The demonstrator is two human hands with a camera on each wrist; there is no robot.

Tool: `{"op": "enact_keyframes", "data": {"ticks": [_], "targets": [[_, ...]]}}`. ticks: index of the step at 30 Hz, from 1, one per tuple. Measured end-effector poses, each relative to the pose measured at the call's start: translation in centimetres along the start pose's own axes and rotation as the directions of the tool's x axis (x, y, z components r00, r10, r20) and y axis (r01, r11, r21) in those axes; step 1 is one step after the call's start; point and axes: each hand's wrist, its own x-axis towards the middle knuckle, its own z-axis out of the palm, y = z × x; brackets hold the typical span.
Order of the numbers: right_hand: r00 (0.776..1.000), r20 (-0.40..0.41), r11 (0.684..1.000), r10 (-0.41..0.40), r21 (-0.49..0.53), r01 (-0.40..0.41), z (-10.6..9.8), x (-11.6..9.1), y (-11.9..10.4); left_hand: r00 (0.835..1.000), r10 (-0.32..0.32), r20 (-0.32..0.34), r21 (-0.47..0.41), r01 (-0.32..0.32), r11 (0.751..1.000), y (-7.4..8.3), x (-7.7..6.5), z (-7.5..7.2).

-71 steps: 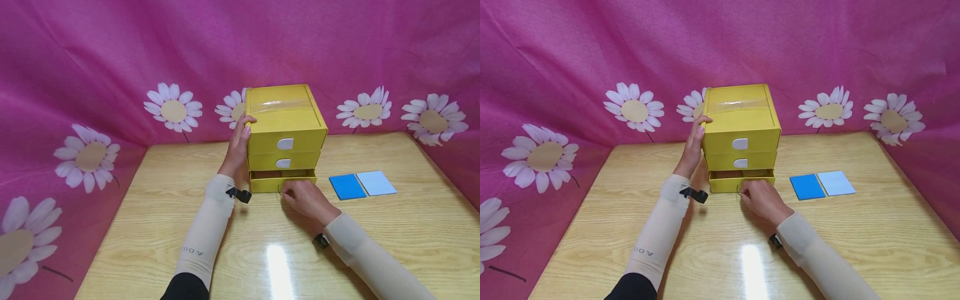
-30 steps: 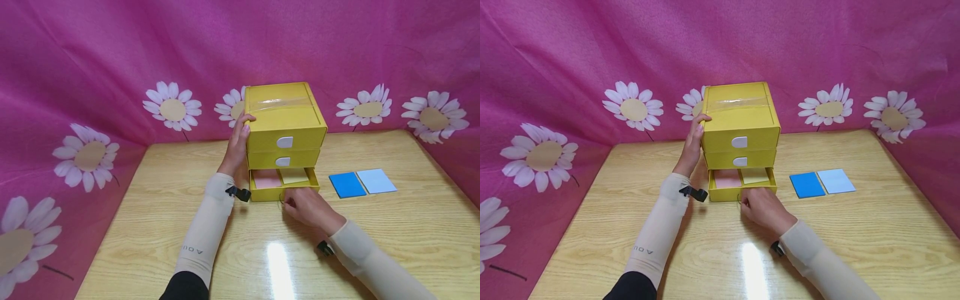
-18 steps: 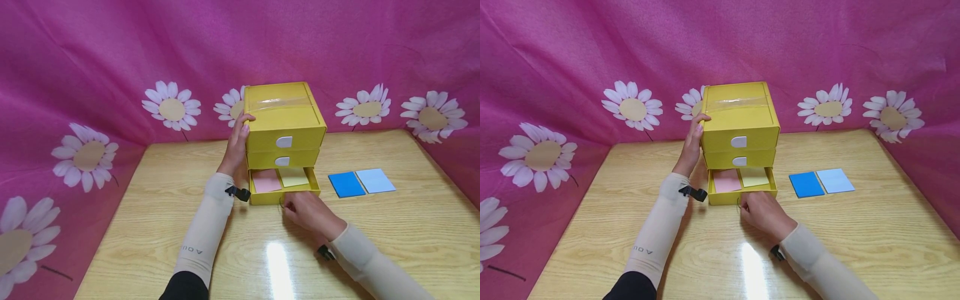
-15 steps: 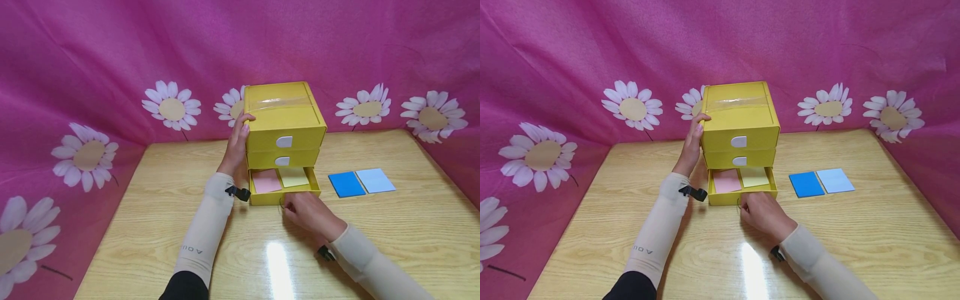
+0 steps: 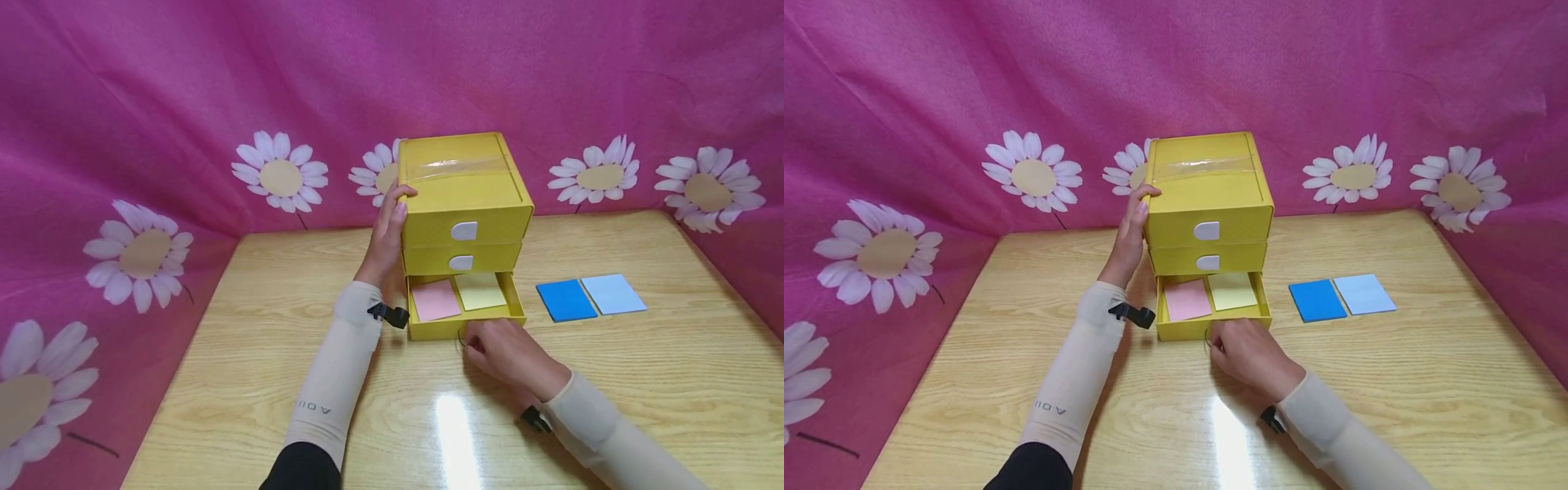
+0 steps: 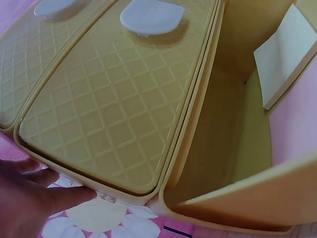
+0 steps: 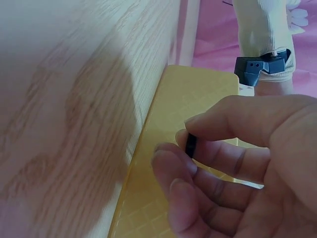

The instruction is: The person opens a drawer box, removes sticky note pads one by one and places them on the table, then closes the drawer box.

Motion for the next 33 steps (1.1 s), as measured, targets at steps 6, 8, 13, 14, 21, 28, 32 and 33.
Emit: {"op": "enact_keyframes", "data": {"ticks": [6,8,13,14,21,28,32,33], "targets": [[1.0,-0.002,1.0,-0.013,-0.002,0.013,0.0,-0.4,-0.2,1.0,-0.01,0.025,0.0,0.01,1.0,2.2,-0.6,-0.2],[1.0,0.002,1.0,-0.01,-0.001,0.01,0.0,-0.5,-0.2,1.0,-0.008,0.025,0.005,0.008,1.0,3.2,-0.9,-0.2],[1.0,0.017,1.0,-0.002,0.01,0.002,-0.2,-0.7,-0.4,1.0,-0.008,0.02,-0.003,0.008,1.0,4.2,-1.2,-0.1],[1.0,0.02,1.0,0.0,0.012,0.0,-0.2,-0.8,-0.4,1.0,-0.007,0.018,-0.004,0.007,1.0,4.2,-1.2,-0.1],[1.0,0.027,1.0,0.006,0.021,-0.006,-0.2,-1.1,-0.6,1.0,-0.022,0.02,-0.011,0.022,1.0,4.1,-1.0,-0.1],[1.0,0.026,1.0,-0.002,0.025,0.002,-0.1,-1.5,-0.7,1.0,-0.006,0.025,-0.003,0.006,1.0,3.9,-1.1,-0.2],[1.0,0.029,1.0,-0.006,0.023,0.006,-0.1,-1.6,-0.7,1.0,-0.005,0.031,0.006,0.005,1.0,4.0,-1.1,-0.2],[1.0,0.027,1.0,-0.01,0.02,0.009,-0.1,-1.6,-0.7,0.999,-0.008,0.031,0.005,0.008,1.0,4.0,-1.1,-0.2]]}}
